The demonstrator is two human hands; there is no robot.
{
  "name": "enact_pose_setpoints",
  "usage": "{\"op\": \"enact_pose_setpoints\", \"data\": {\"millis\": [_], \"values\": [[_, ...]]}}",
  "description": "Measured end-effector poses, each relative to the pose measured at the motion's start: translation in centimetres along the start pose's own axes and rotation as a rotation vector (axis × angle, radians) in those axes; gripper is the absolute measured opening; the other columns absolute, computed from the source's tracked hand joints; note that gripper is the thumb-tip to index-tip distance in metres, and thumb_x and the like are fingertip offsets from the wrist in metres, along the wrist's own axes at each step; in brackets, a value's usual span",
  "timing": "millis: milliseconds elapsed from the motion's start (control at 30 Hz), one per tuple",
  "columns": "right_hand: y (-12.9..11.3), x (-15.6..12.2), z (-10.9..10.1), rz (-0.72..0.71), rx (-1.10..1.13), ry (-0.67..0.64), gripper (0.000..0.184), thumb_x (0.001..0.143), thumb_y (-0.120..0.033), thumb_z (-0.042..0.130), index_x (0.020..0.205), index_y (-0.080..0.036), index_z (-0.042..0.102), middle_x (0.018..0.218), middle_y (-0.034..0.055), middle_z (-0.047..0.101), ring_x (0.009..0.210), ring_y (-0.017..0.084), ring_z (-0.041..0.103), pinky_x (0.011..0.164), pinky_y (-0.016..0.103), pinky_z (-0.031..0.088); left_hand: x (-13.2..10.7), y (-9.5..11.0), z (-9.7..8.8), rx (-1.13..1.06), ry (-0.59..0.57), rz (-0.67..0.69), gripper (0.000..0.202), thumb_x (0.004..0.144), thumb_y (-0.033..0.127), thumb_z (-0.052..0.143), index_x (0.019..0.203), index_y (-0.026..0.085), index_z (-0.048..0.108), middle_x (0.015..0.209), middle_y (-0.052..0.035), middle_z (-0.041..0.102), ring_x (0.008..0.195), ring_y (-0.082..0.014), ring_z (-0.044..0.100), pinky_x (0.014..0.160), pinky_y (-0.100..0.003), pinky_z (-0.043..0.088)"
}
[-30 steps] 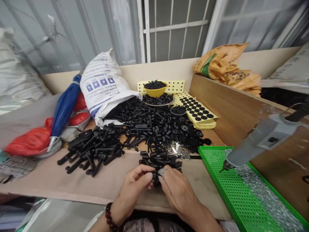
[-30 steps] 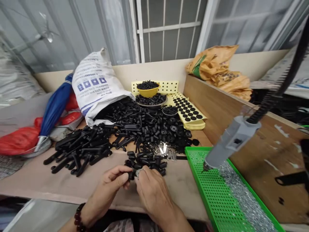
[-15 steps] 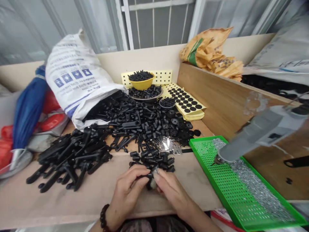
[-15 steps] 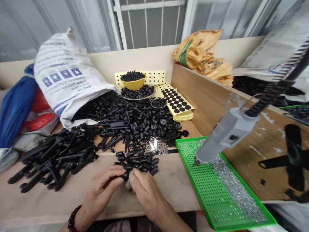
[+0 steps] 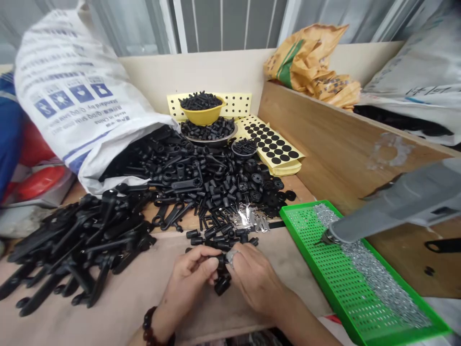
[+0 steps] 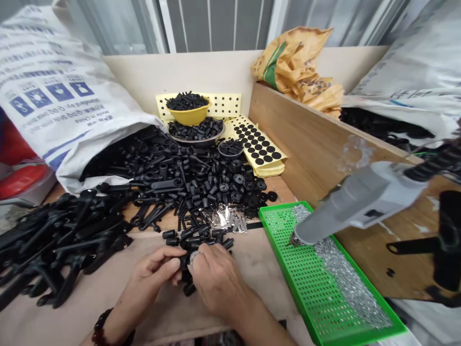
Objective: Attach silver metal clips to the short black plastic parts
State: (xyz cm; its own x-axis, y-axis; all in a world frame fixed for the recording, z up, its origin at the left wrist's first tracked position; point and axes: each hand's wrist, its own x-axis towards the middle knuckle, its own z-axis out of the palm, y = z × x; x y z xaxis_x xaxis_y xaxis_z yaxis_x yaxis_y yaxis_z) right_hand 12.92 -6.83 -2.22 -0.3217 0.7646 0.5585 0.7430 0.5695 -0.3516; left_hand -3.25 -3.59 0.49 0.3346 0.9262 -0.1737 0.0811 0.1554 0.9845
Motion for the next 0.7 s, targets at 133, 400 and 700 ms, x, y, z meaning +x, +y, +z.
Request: {"op": "enact_pose_setpoints", "data": {"millis": [133, 400, 700], "values": [[-0.2, 0.3, 0.0, 0.116, 0.143, 0.006, 0.027, 0.093, -0.017, 0.023, 0.072, -0.02, 0.039, 0.068, 0.0036, 0.049, 0.062, 0.016, 0.045, 0.057, 0.028, 0.035, 0.4, 0.0, -0.1, 0.078, 0.009, 0.077, 0.017, 0.072, 0.03, 0.065, 0.081, 0.016, 0.068, 0.056, 0.0004, 0.062, 0.052, -0.0121, 0.056, 0.05, -0.021, 0.048], [-1.1, 0.6, 0.0, 0.426, 0.43, -0.058, 0.028, 0.094, -0.026, 0.023, 0.071, -0.021, 0.038, 0.062, -0.0011, 0.048, 0.056, 0.013, 0.047, 0.054, 0.025, 0.033, 0.9, -0.1, -0.2, 0.366, 0.009, 0.551, 0.015, 0.078, 0.011, 0.057, 0.085, 0.021, 0.066, 0.083, -0.0011, 0.069, 0.076, -0.0145, 0.064, 0.067, -0.02, 0.052], [-0.6, 0.5, 0.5, 0.787, 0.902, -0.153, 0.042, 0.091, -0.051, 0.028, 0.066, -0.02, 0.04, 0.056, -0.0037, 0.043, 0.054, 0.01, 0.042, 0.049, 0.021, 0.033, 1.4, -0.4, -0.5, 0.589, -0.022, 0.835, 0.02, 0.082, 0.008, 0.053, 0.096, 0.02, 0.06, 0.089, -0.0055, 0.067, 0.083, -0.0171, 0.064, 0.073, -0.026, 0.053]]}}
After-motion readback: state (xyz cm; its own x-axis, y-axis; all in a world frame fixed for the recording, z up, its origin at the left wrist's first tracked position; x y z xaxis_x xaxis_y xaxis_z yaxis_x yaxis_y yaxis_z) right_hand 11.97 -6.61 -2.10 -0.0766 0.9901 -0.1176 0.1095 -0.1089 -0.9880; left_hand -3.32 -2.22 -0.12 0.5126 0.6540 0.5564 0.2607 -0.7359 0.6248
